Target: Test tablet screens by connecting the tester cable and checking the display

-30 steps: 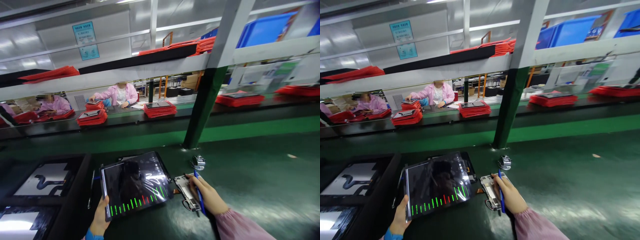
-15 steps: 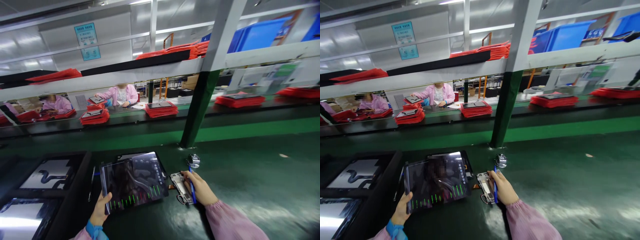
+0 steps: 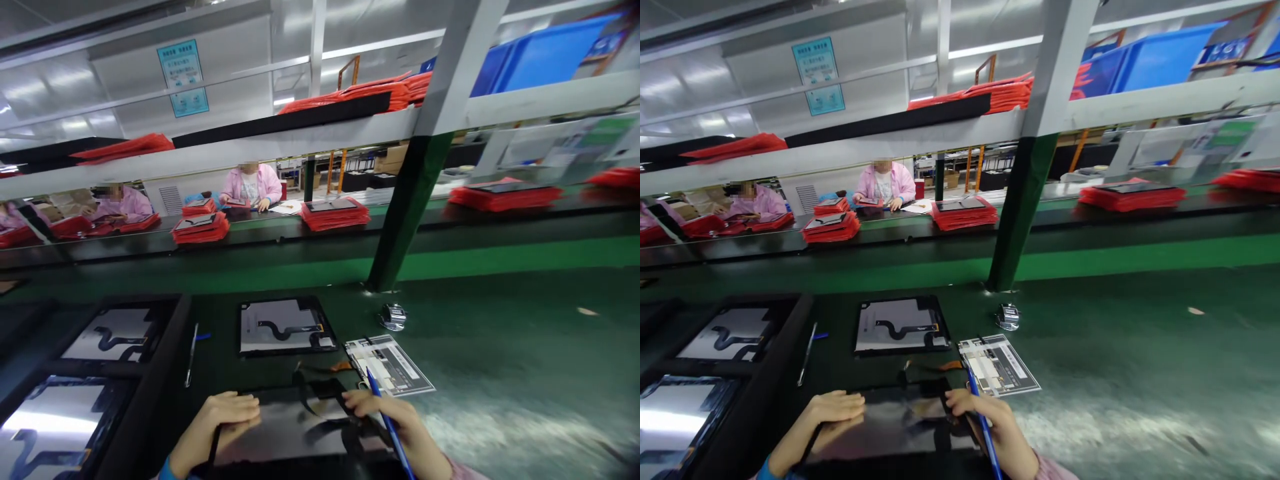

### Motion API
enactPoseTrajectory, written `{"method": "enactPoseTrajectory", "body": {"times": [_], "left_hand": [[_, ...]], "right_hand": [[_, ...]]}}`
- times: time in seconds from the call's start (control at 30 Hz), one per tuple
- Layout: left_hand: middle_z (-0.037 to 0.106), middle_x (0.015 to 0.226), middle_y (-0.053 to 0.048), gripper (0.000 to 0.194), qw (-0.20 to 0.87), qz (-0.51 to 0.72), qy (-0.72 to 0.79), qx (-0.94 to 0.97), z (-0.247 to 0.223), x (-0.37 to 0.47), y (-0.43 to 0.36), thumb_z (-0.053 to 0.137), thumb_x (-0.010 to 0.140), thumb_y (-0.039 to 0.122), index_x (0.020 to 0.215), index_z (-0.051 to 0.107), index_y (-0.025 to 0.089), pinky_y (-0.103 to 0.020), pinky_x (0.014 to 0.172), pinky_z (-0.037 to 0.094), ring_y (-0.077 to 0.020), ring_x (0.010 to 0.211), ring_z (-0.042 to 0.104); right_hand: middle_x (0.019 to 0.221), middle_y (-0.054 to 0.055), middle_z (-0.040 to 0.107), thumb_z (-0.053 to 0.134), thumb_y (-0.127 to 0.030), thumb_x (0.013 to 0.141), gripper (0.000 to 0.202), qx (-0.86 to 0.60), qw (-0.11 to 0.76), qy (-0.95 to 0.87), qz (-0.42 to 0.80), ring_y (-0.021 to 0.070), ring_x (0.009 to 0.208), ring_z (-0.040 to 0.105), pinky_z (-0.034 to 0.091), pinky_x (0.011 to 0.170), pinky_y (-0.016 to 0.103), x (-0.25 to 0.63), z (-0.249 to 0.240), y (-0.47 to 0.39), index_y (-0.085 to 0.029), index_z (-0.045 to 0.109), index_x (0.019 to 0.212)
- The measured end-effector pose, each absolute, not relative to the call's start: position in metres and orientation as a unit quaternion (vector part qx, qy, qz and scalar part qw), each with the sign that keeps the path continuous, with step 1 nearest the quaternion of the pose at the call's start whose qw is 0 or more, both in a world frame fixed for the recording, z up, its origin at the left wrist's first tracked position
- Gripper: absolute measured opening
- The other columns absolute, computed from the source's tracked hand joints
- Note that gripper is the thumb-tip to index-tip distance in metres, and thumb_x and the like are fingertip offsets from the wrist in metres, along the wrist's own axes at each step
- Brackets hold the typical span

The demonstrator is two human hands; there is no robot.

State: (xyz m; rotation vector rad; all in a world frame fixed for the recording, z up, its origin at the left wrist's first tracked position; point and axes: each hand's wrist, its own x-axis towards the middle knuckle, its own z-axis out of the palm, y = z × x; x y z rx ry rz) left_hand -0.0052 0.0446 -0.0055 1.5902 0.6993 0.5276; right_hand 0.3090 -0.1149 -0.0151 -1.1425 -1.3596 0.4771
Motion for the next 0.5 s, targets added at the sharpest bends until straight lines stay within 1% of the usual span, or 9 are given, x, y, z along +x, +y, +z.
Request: {"method": "enactPoseTrajectory", "body": {"times": [0.07, 0.13, 0.17, 0.2, 0.27, 0.33, 0.37, 0.43, 0.5], "left_hand": [[0.074, 0.109, -0.007, 0.021, 0.6, 0.225, 0.311, 0.702, -0.004, -0.002, 0.041, 0.075, 0.069, 0.045, 0.086, 0.077, 0.033, -0.05, 0.116, 0.019, -0.0336, 0.121, 0.057], [0.069, 0.121, -0.005, 0.022, 0.559, 0.195, 0.292, 0.751, -0.001, -0.001, 0.039, 0.067, 0.078, 0.041, 0.098, 0.075, 0.035, -0.049, 0.118, 0.011, -0.0312, 0.129, 0.05], [0.065, 0.128, -0.004, 0.025, 0.529, 0.17, 0.275, 0.785, 0.002, -0.001, 0.039, 0.062, 0.084, 0.038, 0.106, 0.073, 0.036, -0.049, 0.118, 0.009, -0.0299, 0.133, 0.045], [0.06, 0.133, -0.002, 0.029, 0.494, 0.14, 0.258, 0.818, 0.004, -0.001, 0.04, 0.056, 0.088, 0.033, 0.113, 0.069, 0.037, -0.05, 0.118, 0.007, -0.0287, 0.137, 0.04], [0.053, 0.14, 0.001, 0.041, 0.427, 0.087, 0.235, 0.869, 0.007, -0.004, 0.043, 0.044, 0.092, 0.02, 0.123, 0.061, 0.039, -0.055, 0.118, 0.004, -0.0269, 0.141, 0.033], [0.049, 0.143, 0.004, 0.059, 0.369, 0.059, 0.226, 0.9, 0.008, -0.007, 0.046, 0.034, 0.088, 0.005, 0.13, 0.054, 0.041, -0.06, 0.116, 0.001, -0.0256, 0.142, 0.029], [0.048, 0.144, 0.005, 0.068, 0.346, 0.051, 0.223, 0.91, 0.008, -0.009, 0.047, 0.031, 0.084, -0.001, 0.133, 0.05, 0.041, -0.062, 0.115, 0.0, -0.025, 0.143, 0.028], [0.041, 0.149, 0.006, 0.079, 0.314, 0.05, 0.231, 0.919, 0.007, -0.01, 0.046, 0.028, 0.076, -0.008, 0.135, 0.047, 0.041, -0.062, 0.115, 0.002, -0.0243, 0.144, 0.025], [0.038, 0.151, 0.007, 0.078, 0.309, 0.071, 0.267, 0.91, 0.008, -0.005, 0.041, 0.031, 0.075, -0.007, 0.134, 0.05, 0.04, -0.058, 0.117, 0.01, -0.0253, 0.144, 0.026]], "right_hand": [[0.084, 0.011, 0.073, 0.059, -0.053, 0.089, 0.036, -0.514, 0.588, -0.588, 0.212, 0.0297, 0.092, 0.07, 0.059, 0.081, 0.039, 0.307, -0.024, -0.122, -0.023, 0.07, 0.074], [0.09, 0.012, 0.073, 0.055, -0.053, 0.091, 0.038, -0.543, 0.582, -0.572, 0.199, 0.0305, 0.096, 0.069, 0.058, 0.083, 0.04, 0.305, -0.029, -0.127, -0.023, 0.072, 0.075], [0.09, 0.011, 0.073, 0.056, -0.053, 0.09, 0.037, -0.559, 0.585, -0.557, 0.189, 0.0301, 0.094, 0.069, 0.058, 0.083, 0.04, 0.304, -0.03, -0.128, -0.023, 0.072, 0.077], [0.086, 0.01, 0.073, 0.057, -0.052, 0.09, 0.035, -0.574, 0.591, -0.536, 0.185, 0.0288, 0.089, 0.07, 0.058, 0.081, 0.039, 0.301, -0.03, -0.129, -0.023, 0.073, 0.079], [0.067, 0.006, 0.07, 0.052, -0.052, 0.093, 0.037, -0.593, 0.606, -0.486, 0.211, 0.0235, 0.068, 0.069, 0.058, 0.069, 0.034, 0.295, -0.028, -0.127, -0.022, 0.072, 0.087], [0.055, 0.001, 0.06, 0.04, -0.054, 0.097, 0.045, -0.589, 0.632, -0.431, 0.26, 0.0185, 0.052, 0.059, 0.053, 0.054, 0.03, 0.286, -0.026, -0.122, -0.02, 0.069, 0.095], [0.054, 0.0, 0.057, 0.035, -0.056, 0.098, 0.049, -0.578, 0.646, -0.411, 0.281, 0.0171, 0.049, 0.055, 0.049, 0.05, 0.028, 0.282, -0.025, -0.119, -0.019, 0.067, 0.096], [0.061, 0.001, 0.055, 0.037, -0.059, 0.096, 0.051, -0.557, 0.658, -0.399, 0.312, 0.0161, 0.051, 0.053, 0.046, 0.048, 0.028, 0.275, -0.026, -0.111, -0.018, 0.065, 0.087], [0.062, 0.001, 0.054, 0.045, -0.061, 0.092, 0.05, -0.57, 0.651, -0.379, 0.328, 0.016, 0.052, 0.053, 0.044, 0.047, 0.027, 0.272, -0.031, -0.104, -0.018, 0.06, 0.072]]}}
